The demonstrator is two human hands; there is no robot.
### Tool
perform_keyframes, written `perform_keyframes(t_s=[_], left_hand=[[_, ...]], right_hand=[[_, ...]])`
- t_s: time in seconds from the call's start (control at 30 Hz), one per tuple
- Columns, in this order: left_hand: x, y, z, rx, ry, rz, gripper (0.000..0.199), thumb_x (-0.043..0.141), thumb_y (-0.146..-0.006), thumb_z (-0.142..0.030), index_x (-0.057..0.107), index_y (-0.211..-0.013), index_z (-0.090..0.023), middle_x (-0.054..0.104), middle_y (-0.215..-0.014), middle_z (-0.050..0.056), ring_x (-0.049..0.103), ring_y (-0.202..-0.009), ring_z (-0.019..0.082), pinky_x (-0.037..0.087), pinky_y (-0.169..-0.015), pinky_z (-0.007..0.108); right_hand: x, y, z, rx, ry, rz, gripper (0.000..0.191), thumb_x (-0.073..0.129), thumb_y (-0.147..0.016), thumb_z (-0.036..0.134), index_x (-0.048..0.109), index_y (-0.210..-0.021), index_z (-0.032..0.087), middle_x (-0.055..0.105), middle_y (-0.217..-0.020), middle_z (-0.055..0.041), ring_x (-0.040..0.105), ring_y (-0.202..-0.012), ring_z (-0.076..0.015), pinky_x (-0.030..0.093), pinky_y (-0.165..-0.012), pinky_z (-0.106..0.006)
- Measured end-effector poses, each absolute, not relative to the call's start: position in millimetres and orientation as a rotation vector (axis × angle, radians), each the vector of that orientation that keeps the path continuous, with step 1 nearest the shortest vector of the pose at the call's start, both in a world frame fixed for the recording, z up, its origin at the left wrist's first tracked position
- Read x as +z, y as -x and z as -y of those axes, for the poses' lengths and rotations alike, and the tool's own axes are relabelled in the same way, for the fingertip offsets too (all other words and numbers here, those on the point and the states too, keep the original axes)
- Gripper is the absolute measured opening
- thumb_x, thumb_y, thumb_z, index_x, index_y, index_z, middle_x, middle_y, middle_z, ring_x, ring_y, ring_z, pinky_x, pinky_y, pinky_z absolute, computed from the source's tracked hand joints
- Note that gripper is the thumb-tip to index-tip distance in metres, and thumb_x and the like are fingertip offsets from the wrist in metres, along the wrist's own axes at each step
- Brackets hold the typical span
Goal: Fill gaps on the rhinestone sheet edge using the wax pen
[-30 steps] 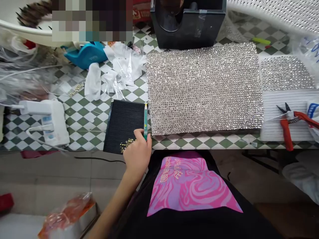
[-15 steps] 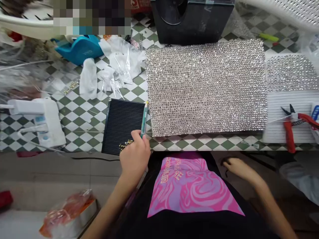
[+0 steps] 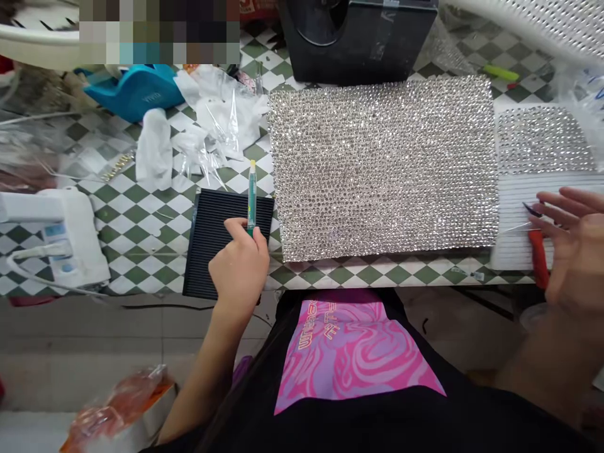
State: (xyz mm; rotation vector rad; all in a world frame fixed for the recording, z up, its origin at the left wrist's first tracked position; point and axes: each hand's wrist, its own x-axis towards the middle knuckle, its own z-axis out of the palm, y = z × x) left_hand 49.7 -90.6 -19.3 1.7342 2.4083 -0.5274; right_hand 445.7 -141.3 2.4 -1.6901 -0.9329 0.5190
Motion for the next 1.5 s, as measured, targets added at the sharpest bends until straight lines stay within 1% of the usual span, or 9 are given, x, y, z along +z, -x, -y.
perform_keyframes(t_s=[0.13,0.23,0.4,0.53,0.8,0.97,1.13,1.37,1.5], left_hand=[[-18,-47,85,-0.479,-1.743,-2.441,0.040,0.031,-0.102,-0.034,0.049,-0.129,-0.011,0.074,-0.083,0.018,0.075,-0.078,0.038,0.053,-0.064,0.041],[-14,-43,80,-0.481,-1.735,-2.457,0.041,0.028,-0.102,-0.031,0.049,-0.130,-0.009,0.074,-0.084,0.020,0.076,-0.080,0.040,0.054,-0.066,0.043],[-14,-35,73,-0.581,-1.703,-2.505,0.040,0.033,-0.101,-0.030,0.044,-0.134,-0.010,0.076,-0.088,0.018,0.077,-0.083,0.038,0.056,-0.069,0.041],[-17,-31,72,-0.659,-1.683,-2.512,0.041,0.036,-0.100,-0.033,0.043,-0.136,-0.013,0.077,-0.087,0.015,0.077,-0.084,0.038,0.055,-0.070,0.040],[-3,-40,69,-0.834,-1.618,-2.410,0.043,0.034,-0.102,-0.037,0.044,-0.137,-0.013,0.078,-0.097,0.018,0.076,-0.095,0.040,0.050,-0.070,0.036],[4,-42,63,-0.887,-1.564,-2.384,0.046,0.033,-0.102,-0.040,0.044,-0.137,-0.012,0.077,-0.101,0.021,0.075,-0.097,0.040,0.045,-0.068,0.033],[9,-42,62,-0.859,-1.553,-2.370,0.049,0.033,-0.101,-0.045,0.044,-0.137,-0.012,0.077,-0.102,0.022,0.075,-0.097,0.041,0.044,-0.067,0.034],[9,-44,66,-0.507,-1.674,-2.486,0.050,0.037,-0.100,-0.036,0.041,-0.142,-0.008,0.075,-0.111,0.023,0.074,-0.091,0.041,0.045,-0.065,0.038],[17,-53,69,0.204,-2.076,-2.234,0.048,0.043,-0.099,-0.026,0.035,-0.144,-0.014,0.072,-0.104,0.016,0.070,-0.076,0.027,0.047,-0.062,0.035]], right_hand=[[-4,-461,129,0.642,1.735,0.912,0.036,0.067,-0.093,0.041,0.069,-0.127,0.033,0.072,-0.127,-0.0097,0.069,-0.113,-0.0201,0.048,-0.089,-0.041],[-8,-467,120,0.721,1.756,0.914,0.042,0.064,-0.095,0.040,0.059,-0.136,0.033,0.069,-0.131,-0.0135,0.067,-0.120,-0.0227,0.048,-0.089,-0.042],[-22,-475,109,0.810,1.804,1.014,0.057,0.066,-0.092,0.054,0.047,-0.141,0.032,0.066,-0.134,-0.0140,0.064,-0.128,-0.0277,0.049,-0.105,-0.051],[-29,-479,105,0.876,1.877,1.059,0.074,0.064,-0.086,0.068,0.039,-0.143,0.028,0.060,-0.140,-0.0164,0.059,-0.134,-0.0288,0.045,-0.116,-0.057],[-31,-487,105,0.954,1.849,1.066,0.068,0.062,-0.089,0.063,0.041,-0.142,0.025,0.059,-0.140,-0.0147,0.060,-0.129,-0.0220,0.048,-0.113,-0.046],[-29,-483,103,0.957,1.831,0.996,0.077,0.070,-0.081,0.067,0.047,-0.137,0.021,0.060,-0.138,-0.0167,0.060,-0.126,-0.0240,0.046,-0.113,-0.048],[-26,-481,103,0.981,1.802,0.960,0.073,0.073,-0.080,0.065,0.050,-0.133,0.021,0.062,-0.134,-0.0157,0.061,-0.124,-0.0237,0.045,-0.113,-0.047],[-27,-484,103,1.001,1.771,0.906,0.072,0.077,-0.076,0.063,0.051,-0.130,0.023,0.064,-0.128,-0.0139,0.063,-0.120,-0.0232,0.047,-0.112,-0.046],[-30,-488,98,1.004,1.770,0.846,0.072,0.082,-0.070,0.062,0.054,-0.124,0.025,0.067,-0.118,-0.0127,0.066,-0.112,-0.0243,0.050,-0.107,-0.048]])
